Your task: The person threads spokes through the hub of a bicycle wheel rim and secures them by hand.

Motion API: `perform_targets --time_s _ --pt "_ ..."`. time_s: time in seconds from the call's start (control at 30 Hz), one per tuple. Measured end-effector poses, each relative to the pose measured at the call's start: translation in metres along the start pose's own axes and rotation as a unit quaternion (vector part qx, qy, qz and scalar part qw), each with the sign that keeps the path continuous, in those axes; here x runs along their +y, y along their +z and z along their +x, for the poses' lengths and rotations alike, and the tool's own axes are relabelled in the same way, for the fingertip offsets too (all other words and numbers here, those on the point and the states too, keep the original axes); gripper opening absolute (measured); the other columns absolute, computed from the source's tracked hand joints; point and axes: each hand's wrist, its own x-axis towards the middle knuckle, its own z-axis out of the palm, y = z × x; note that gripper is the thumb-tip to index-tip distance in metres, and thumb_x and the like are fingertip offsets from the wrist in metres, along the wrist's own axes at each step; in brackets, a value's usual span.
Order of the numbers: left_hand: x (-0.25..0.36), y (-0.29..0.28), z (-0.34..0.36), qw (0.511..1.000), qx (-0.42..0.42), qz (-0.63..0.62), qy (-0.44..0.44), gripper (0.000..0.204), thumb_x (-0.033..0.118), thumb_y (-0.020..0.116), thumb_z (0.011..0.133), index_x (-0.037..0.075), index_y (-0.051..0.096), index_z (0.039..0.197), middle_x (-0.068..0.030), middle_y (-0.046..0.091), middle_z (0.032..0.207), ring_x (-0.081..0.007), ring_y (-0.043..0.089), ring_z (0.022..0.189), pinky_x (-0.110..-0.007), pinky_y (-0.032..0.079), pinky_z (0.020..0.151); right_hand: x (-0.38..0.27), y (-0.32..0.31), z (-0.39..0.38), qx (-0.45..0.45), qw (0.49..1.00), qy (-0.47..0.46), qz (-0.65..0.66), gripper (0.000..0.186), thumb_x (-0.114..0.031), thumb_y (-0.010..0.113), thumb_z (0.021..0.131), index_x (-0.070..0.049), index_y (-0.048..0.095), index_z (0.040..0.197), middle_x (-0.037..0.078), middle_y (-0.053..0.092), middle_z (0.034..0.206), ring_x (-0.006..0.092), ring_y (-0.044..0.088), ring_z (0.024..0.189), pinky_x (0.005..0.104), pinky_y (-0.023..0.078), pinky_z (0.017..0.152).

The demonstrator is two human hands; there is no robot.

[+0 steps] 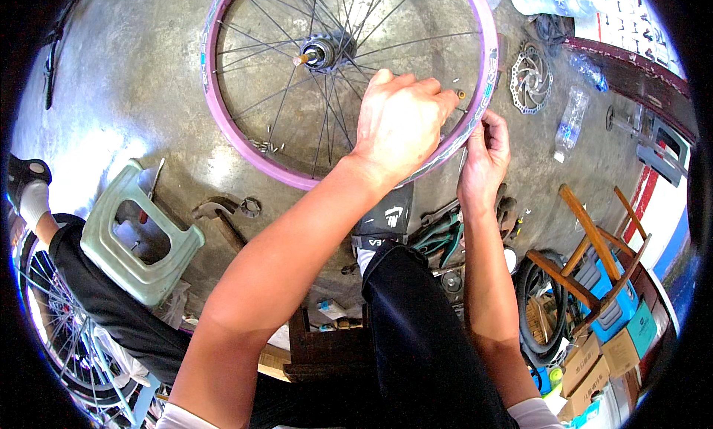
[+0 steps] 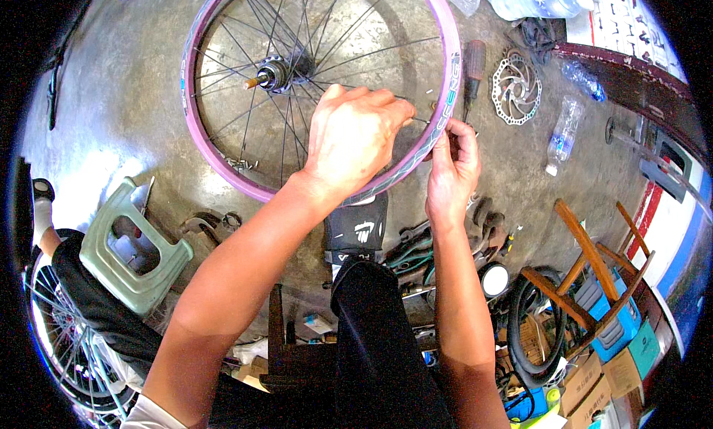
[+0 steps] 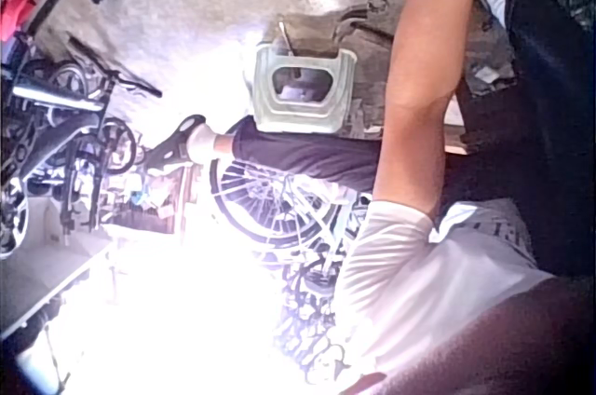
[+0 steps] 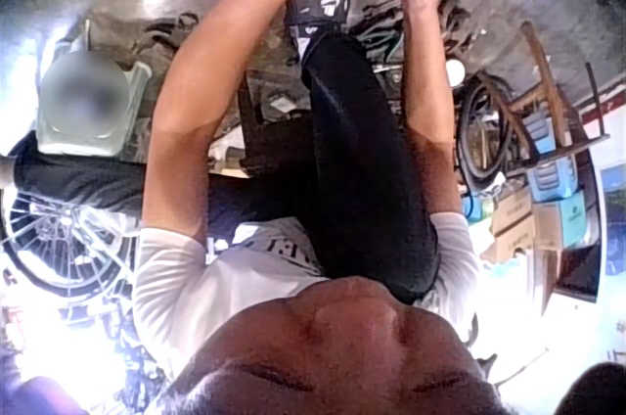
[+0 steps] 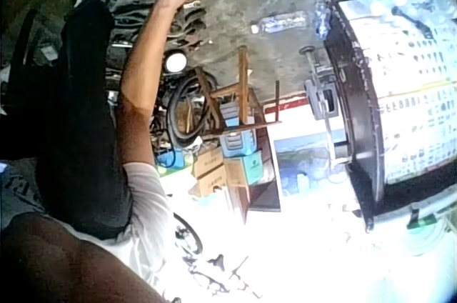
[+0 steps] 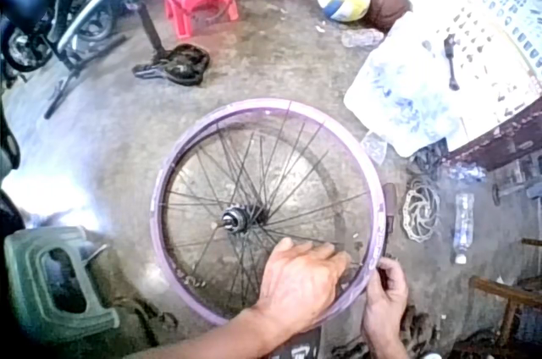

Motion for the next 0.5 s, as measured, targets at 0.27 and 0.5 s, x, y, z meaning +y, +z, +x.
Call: perform_targets --time_s 0.27,0.5 --pt "0.0020 -0.0031 0.0011 1.000 -0.016 0.010 -0.002 0.007 0.019 0.067 0.084 0.015 0.073 0.088 -0.0028 0.067 0.078 -0.0232 0.066 0.077 -0.040 0.044 0.074 -0.0037 0.0017 -0.0017 0.002 1.000 0.004 -0.007 0.012 -0.011 0.061 0.102 -0.004 0.063 0.112 -0.002 0.060 0.091 0.0055 0.052 0.078 0.0227 0.047 0.066" --pt "0.0013 -0.0004 0.0003 1.000 -0.009 0.013 0.000 0.009 0.018 0.065 0.084 0.015 0.072 0.087 -0.0027 0.066 0.077 -0.0236 0.066 0.077 -0.040 0.044 0.074 -0.0012 0.0027 -0.0007 -0.003 1.000 0.000 -0.005 0.011 -0.011 0.059 0.103 -0.005 0.061 0.112 -0.003 0.058 0.091 0.0054 0.051 0.078 0.0223 0.046 0.067"
